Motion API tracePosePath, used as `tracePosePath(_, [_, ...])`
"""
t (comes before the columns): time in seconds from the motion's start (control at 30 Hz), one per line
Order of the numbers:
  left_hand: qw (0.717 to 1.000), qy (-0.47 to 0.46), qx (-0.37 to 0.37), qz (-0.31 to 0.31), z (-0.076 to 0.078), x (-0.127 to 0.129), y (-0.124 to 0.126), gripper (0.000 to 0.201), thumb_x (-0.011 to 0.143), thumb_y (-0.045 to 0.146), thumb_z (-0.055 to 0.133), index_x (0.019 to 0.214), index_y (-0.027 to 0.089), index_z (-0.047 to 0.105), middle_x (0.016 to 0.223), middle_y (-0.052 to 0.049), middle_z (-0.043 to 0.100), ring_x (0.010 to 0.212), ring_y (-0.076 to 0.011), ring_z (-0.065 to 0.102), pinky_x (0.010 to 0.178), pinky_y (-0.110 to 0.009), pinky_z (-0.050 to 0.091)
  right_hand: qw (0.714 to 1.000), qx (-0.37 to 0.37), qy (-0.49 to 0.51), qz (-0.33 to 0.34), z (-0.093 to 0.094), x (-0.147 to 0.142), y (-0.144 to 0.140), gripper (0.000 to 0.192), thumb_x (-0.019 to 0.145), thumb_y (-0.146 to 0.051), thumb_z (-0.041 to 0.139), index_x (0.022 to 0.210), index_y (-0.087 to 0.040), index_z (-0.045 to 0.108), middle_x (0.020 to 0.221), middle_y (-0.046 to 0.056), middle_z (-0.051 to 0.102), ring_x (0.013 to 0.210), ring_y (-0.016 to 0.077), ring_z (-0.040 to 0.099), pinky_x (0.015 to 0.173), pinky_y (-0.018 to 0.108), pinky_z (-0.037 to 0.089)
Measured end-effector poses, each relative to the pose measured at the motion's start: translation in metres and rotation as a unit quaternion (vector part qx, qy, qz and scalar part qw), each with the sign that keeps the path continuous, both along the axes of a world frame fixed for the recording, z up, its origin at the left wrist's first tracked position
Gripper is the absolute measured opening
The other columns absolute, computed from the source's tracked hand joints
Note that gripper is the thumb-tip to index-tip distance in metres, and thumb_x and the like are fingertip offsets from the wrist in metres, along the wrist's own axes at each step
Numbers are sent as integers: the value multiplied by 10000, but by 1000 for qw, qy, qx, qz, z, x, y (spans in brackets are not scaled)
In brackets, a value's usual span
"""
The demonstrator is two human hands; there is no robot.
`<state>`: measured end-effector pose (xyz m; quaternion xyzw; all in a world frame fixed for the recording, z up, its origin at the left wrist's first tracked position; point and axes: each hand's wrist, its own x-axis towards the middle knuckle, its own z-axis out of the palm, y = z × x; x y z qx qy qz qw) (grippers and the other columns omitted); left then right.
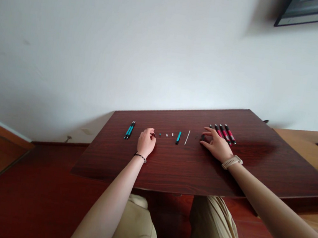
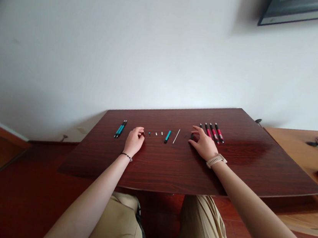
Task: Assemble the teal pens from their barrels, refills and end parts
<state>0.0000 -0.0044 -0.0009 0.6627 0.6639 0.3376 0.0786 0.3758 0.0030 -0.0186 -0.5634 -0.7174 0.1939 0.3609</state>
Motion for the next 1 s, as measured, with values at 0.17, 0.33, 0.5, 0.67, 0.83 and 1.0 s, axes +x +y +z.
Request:
tracePosePath(0.17, [1000,-3,0,2,-1,-2,1,401,887,23,577,1228,208,680,1205,-82,763,1071,-225,687,1048,-393,543,999,3,36,5,1,-1,-4,742,848,-402,783,1530,-282,518,1318,106,778,636,200,674,687,397,601])
tracePosePath(0.33, [1000,10,1,-9,-2,-2,1,373,890,34,591,1204,210,691,1212,-85,756,1082,-229,687,1047,-396,546,998,0,61,16,0,-1,-5,728,849,-407,795,1511,-281,520,1336,115,770,610,187,666,680,403,620])
tracePosePath(0.5, [1000,22,-2,-15,-1,0,0,383,886,44,608,1212,225,697,1224,-84,751,1100,-236,689,1059,-404,548,984,6,171,39,-1,2,-4,738,867,-442,794,1520,-264,499,1435,153,708,837,250,782,813,446,669])
tracePosePath(0.67, [1000,21,2,-11,0,1,3,380,886,51,620,1216,222,701,1229,-86,750,1096,-239,689,1059,-405,547,978,16,200,56,0,2,-3,674,872,-360,760,1492,-255,518,1475,155,680,985,271,788,965,489,649])
tracePosePath(0.83, [999,30,-1,-13,0,-1,6,321,896,68,636,1169,216,718,1204,-91,756,1084,-245,689,1044,-405,547,978,12,199,65,3,0,-4,582,881,-243,652,1453,-245,545,1438,150,707,963,261,801,965,493,643])
tracePosePath(1.0, [999,41,2,-19,-1,-2,9,286,924,92,631,1165,212,727,1198,-91,753,1076,-238,690,1036,-392,554,979,15,191,67,6,-3,-5,511,872,-220,624,1381,-250,611,1414,126,729,982,261,802,977,496,647])
